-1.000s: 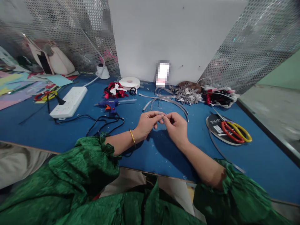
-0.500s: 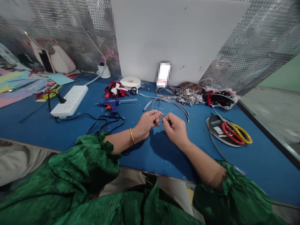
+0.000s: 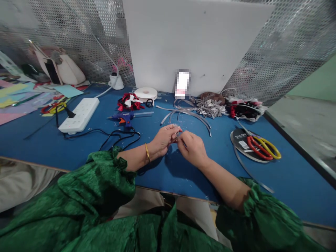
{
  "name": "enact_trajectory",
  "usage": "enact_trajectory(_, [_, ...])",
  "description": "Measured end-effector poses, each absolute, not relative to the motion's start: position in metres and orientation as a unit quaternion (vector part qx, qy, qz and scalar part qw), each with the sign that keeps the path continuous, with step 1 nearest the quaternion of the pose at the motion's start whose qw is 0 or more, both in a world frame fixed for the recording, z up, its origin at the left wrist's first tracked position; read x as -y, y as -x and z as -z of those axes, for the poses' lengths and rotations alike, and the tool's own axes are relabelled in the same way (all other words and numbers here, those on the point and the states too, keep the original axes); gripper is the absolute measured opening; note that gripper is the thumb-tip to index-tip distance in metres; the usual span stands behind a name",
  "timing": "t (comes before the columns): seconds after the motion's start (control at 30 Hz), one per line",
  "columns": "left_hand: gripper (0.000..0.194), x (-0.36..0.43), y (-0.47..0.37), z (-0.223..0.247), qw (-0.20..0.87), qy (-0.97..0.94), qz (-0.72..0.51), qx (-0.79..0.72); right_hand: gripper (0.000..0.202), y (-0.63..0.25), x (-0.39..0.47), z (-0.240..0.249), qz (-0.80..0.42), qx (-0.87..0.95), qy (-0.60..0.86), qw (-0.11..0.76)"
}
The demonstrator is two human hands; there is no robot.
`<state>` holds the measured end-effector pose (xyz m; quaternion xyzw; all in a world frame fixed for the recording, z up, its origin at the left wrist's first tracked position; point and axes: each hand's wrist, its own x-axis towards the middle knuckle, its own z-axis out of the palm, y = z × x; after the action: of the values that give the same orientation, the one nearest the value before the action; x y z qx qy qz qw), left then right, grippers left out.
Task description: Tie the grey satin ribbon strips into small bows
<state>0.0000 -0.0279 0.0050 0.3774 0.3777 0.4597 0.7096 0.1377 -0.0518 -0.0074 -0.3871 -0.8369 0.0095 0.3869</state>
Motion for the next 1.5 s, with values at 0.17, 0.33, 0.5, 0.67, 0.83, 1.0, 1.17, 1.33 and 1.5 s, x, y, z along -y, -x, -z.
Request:
enact_trajectory(0.17, [0.023,0.023,0.002,-0.004,0.677,-0.418,-0.485,-0.364,0.021,-0.143,0.049,0.004,-0.140,0.752,0.454,0.457])
enact_trajectory(0.33, [0.030,0.022,0.002,-0.001,0.654,-0.440,-0.490,-0.372,0.022,-0.146,0.044,0.008,-0.183,0.768,0.451,0.416])
enact_trajectory(0.5, [0.034,0.024,0.002,-0.001,0.666,-0.447,-0.476,-0.362,0.022,-0.146,0.043,0.008,-0.206,0.751,0.453,0.434])
enact_trajectory(0.67, [0.032,0.025,0.001,0.000,0.677,-0.454,-0.468,-0.342,0.026,-0.148,0.042,0.006,-0.187,0.729,0.495,0.435])
enact_trajectory(0.83, [0.030,0.023,0.001,0.005,0.648,-0.462,-0.481,-0.368,0.025,-0.147,0.042,0.007,-0.170,0.739,0.506,0.412])
enact_trajectory(1.0, [0.031,0.023,0.002,0.004,0.644,-0.442,-0.478,-0.401,0.026,-0.147,0.041,0.009,-0.144,0.751,0.512,0.391])
enact_trajectory(1.17, [0.031,0.023,0.003,0.005,0.641,-0.448,-0.472,-0.407,0.028,-0.148,0.039,0.010,-0.120,0.757,0.512,0.387])
enact_trajectory(1.33, [0.028,0.025,0.003,0.004,0.599,-0.509,-0.465,-0.409,0.032,-0.148,0.041,0.006,-0.119,0.770,0.511,0.363])
enact_trajectory(1.5, [0.029,0.028,0.004,0.002,0.494,-0.613,-0.442,-0.430,0.027,-0.147,0.046,0.004,-0.065,0.811,0.479,0.330])
